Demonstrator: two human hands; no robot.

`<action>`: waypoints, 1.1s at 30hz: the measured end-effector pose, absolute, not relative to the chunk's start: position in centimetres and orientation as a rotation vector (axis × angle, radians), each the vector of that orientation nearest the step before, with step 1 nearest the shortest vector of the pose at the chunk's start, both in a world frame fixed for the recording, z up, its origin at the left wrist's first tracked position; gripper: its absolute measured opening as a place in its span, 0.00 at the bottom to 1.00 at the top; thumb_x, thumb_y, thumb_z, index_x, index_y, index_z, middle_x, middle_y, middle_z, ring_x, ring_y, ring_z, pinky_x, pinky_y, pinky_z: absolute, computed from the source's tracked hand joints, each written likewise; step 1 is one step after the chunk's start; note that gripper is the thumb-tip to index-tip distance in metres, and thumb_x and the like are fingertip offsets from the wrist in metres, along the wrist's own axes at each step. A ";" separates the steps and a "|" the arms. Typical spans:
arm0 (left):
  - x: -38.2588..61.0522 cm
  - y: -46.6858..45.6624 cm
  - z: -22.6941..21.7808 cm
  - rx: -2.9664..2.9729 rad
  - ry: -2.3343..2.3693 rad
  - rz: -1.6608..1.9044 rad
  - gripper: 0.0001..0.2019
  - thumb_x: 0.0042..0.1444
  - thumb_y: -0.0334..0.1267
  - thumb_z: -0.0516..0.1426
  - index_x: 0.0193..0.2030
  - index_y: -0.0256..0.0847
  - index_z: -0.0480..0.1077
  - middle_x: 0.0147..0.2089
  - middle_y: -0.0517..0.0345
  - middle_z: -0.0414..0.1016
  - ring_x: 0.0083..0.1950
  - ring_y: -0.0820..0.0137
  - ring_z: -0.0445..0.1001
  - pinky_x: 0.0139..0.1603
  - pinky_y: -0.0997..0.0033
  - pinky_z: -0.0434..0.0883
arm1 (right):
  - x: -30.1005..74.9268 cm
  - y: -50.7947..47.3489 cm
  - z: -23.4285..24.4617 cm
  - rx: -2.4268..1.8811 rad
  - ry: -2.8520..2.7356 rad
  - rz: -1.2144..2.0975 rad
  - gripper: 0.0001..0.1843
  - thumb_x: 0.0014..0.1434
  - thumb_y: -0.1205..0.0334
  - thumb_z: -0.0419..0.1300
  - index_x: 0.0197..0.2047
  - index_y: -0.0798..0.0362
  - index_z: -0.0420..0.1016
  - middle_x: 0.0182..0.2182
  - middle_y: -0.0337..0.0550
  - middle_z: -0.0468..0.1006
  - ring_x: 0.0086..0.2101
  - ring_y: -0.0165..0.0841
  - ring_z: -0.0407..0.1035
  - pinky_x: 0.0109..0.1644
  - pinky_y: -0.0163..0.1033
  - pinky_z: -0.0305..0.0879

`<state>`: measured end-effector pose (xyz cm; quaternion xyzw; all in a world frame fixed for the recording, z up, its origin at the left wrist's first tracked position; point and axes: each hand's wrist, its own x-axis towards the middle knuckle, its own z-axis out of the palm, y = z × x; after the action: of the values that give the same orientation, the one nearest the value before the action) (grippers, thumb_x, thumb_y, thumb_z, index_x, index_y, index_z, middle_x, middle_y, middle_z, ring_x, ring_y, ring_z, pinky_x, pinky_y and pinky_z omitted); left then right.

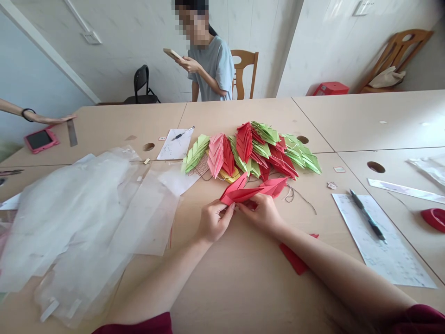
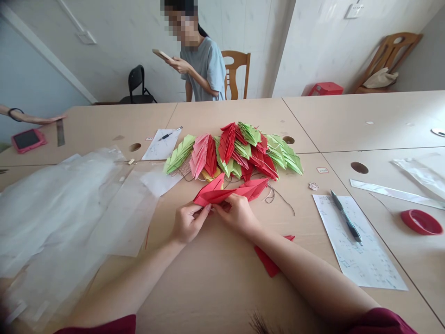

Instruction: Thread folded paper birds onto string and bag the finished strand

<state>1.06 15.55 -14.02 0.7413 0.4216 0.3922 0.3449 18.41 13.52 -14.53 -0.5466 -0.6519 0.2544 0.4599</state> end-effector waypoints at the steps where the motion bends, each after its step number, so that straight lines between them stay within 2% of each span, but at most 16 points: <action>1: 1.1 15.5 -14.1 1.945 1.110 1.013 0.11 0.59 0.36 0.57 0.30 0.35 0.77 0.30 0.51 0.79 0.29 0.70 0.77 0.30 0.76 0.73 | 18.3 13.5 -14.6 -1.354 -1.601 0.606 0.03 0.53 0.64 0.63 0.28 0.53 0.75 0.24 0.41 0.79 0.23 0.31 0.71 0.27 0.34 0.68; 7: 1.0 15.4 -14.3 1.934 1.094 1.015 0.10 0.58 0.37 0.58 0.30 0.36 0.78 0.30 0.51 0.80 0.28 0.70 0.78 0.28 0.76 0.74 | 18.3 13.6 -14.8 -1.460 -1.543 0.541 0.06 0.50 0.63 0.63 0.24 0.53 0.73 0.22 0.41 0.79 0.22 0.32 0.73 0.26 0.35 0.69; 13: 0.5 15.1 -14.2 1.867 1.119 1.076 0.09 0.57 0.36 0.58 0.30 0.36 0.77 0.27 0.54 0.79 0.25 0.70 0.77 0.27 0.76 0.75 | 20.2 14.0 -13.8 -1.376 -1.372 0.653 0.04 0.58 0.61 0.58 0.34 0.52 0.73 0.28 0.41 0.79 0.28 0.32 0.75 0.32 0.36 0.73; 19: 0.0 16.3 -15.0 1.802 1.166 1.147 0.07 0.56 0.39 0.60 0.32 0.38 0.76 0.29 0.56 0.80 0.29 0.69 0.79 0.32 0.73 0.77 | 19.7 13.2 -14.0 -1.283 -1.495 0.483 0.04 0.63 0.61 0.54 0.40 0.50 0.68 0.37 0.43 0.75 0.30 0.31 0.70 0.28 0.35 0.69; 25: -1.2 17.1 -14.7 1.997 1.238 1.164 0.07 0.56 0.38 0.61 0.39 0.39 0.77 0.33 0.56 0.81 0.31 0.69 0.79 0.35 0.73 0.76 | 20.1 13.3 -14.4 -1.212 -1.562 0.135 0.11 0.62 0.65 0.55 0.48 0.50 0.63 0.41 0.49 0.70 0.42 0.39 0.67 0.45 0.47 0.68; 29: -1.8 17.1 -14.2 2.150 1.246 1.131 0.06 0.56 0.32 0.58 0.40 0.40 0.76 0.33 0.58 0.81 0.32 0.71 0.78 0.34 0.75 0.74 | 20.5 13.0 -14.1 -1.174 -1.699 0.041 0.09 0.62 0.67 0.54 0.46 0.49 0.67 0.44 0.49 0.70 0.45 0.41 0.66 0.49 0.49 0.65; 33: -2.1 17.2 -14.2 2.275 1.188 1.145 0.14 0.54 0.25 0.55 0.44 0.41 0.75 0.42 0.56 0.81 0.41 0.68 0.80 0.41 0.72 0.76 | 20.5 12.7 -14.0 -1.121 -1.756 -0.065 0.07 0.62 0.67 0.54 0.44 0.48 0.69 0.44 0.48 0.71 0.44 0.40 0.67 0.49 0.49 0.63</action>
<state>-2.06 17.17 -14.21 0.7984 0.4169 0.4019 0.1650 20.50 12.74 -13.95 -0.4645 -0.7274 -0.0268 0.5045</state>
